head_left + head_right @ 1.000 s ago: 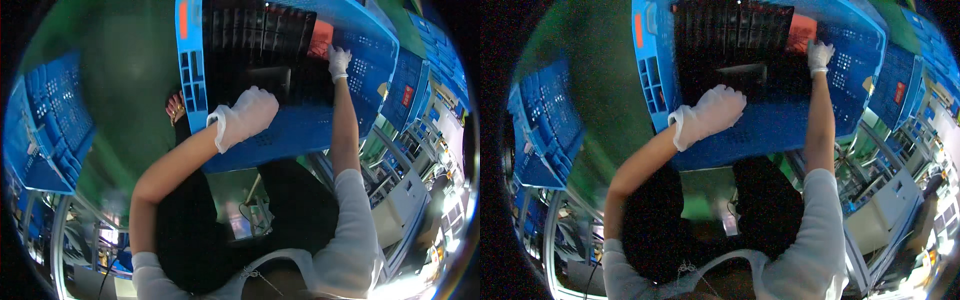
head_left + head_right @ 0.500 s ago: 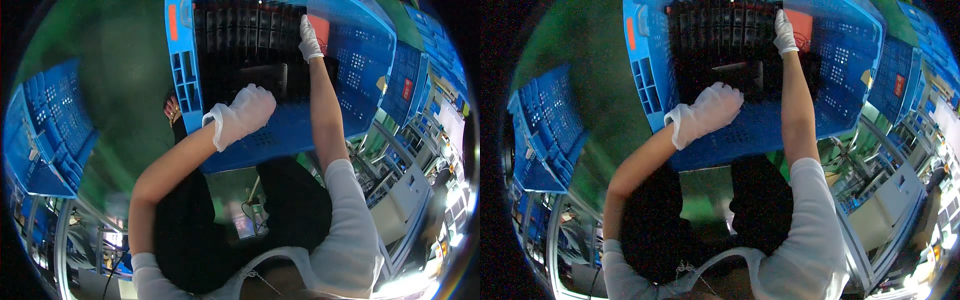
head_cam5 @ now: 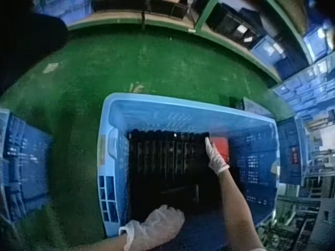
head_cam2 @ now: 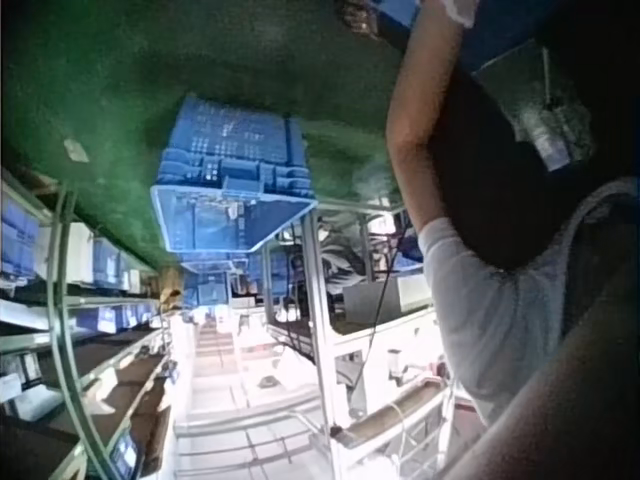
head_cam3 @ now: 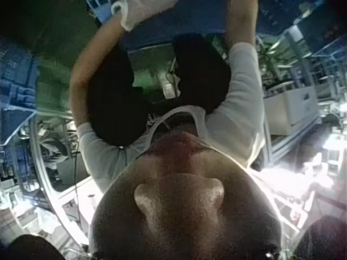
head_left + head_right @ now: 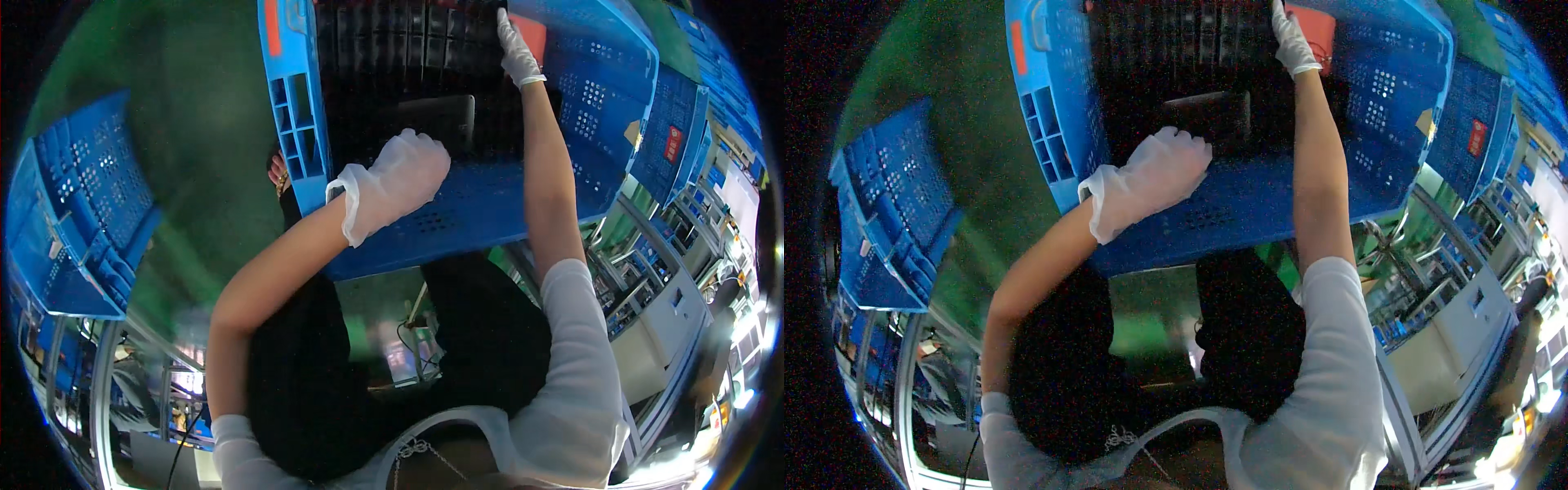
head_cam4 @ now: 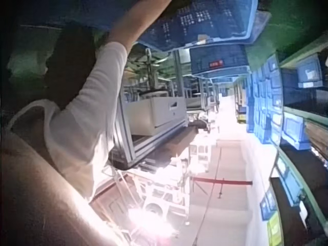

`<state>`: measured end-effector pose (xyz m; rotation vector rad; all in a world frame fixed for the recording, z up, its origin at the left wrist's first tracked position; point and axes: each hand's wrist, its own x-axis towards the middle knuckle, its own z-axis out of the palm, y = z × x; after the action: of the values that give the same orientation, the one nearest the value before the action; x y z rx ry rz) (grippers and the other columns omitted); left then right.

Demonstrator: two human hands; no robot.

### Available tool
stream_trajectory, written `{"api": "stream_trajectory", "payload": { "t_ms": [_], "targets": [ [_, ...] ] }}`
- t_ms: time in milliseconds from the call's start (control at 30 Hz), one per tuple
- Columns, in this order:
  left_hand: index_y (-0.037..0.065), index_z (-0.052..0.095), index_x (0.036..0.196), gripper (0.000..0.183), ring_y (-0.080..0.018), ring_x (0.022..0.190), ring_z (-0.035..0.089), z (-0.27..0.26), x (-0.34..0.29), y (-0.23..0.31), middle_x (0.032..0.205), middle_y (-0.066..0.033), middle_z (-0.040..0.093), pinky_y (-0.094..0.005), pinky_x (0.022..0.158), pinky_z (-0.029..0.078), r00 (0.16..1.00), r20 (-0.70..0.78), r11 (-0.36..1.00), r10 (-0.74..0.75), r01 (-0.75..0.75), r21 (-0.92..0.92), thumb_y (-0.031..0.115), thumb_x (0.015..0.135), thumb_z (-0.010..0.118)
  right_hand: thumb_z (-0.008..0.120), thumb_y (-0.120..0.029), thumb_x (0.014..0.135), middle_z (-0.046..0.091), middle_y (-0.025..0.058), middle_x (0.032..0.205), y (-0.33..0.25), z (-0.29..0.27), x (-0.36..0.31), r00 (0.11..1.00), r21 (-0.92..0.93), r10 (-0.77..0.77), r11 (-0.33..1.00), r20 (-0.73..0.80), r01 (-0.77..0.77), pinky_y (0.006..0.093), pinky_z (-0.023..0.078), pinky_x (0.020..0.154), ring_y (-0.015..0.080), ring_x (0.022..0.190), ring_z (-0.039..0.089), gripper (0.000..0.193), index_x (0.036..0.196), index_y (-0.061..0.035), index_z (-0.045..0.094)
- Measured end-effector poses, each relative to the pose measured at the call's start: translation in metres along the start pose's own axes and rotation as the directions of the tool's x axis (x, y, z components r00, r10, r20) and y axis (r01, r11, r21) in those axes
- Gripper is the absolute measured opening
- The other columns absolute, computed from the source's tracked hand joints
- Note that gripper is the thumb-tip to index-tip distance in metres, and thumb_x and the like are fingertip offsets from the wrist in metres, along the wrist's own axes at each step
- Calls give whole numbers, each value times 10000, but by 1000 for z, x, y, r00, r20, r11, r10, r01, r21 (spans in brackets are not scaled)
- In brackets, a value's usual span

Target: Sorting and inspecting electronic power supply units from storage bins in a factory setting.

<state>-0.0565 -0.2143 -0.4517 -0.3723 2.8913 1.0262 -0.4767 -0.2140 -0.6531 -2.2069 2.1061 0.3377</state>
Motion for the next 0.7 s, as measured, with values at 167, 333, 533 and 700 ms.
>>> {"api": "stream_trajectory", "payload": {
  "t_ms": [167, 333, 533, 700],
  "targets": [
    [50, 696, 768, 58, -220, 704, 644, 12, -34, -9, 719, -95, 651, -322, 664, 504, 994, 53, 995, -99, 99, 3, 99, 788, 672, 667, -430, 878, 604, 195, 1050, -183, -63, 56, 792, 762, 475, 647, -384, -19, 505, 448, 810, 399, 996, 555, 517, 1134, 6, 561],
    [57, 691, 755, 52, -221, 671, 631, 14, -29, -9, 704, -94, 642, -318, 643, 490, 997, -4, 997, -71, 71, 6, 109, 751, 689, 653, -476, 877, 607, 219, 1029, -252, -130, 62, 769, 282, 79, 950, -635, 136, 484, 461, 837, 402, 982, 567, 583, 1168, 19, 551],
    [49, 700, 771, 72, -232, 674, 631, 11, -19, -5, 696, -93, 638, -325, 624, 480, 999, -16, 999, -38, 38, -6, 108, 729, 695, 570, -481, 928, 262, 295, 1523, -258, -93, 52, 941, 355, 152, 934, -302, -36, 534, 266, 1136, 453, 1410, 268, 901, 1498, 86, 164],
    [100, 657, 691, 48, -251, 680, 646, -4, -31, -6, 702, -86, 631, -355, 636, 517, 918, 396, 994, 1, 42, -101, 125, 730, 643, 620, -342, 917, 540, 252, 1279, -259, -154, 39, 885, 512, 4, 817, -466, 266, 501, 467, 962, 433, 1181, 533, 523, 1321, -29, 510]
  ]
}}
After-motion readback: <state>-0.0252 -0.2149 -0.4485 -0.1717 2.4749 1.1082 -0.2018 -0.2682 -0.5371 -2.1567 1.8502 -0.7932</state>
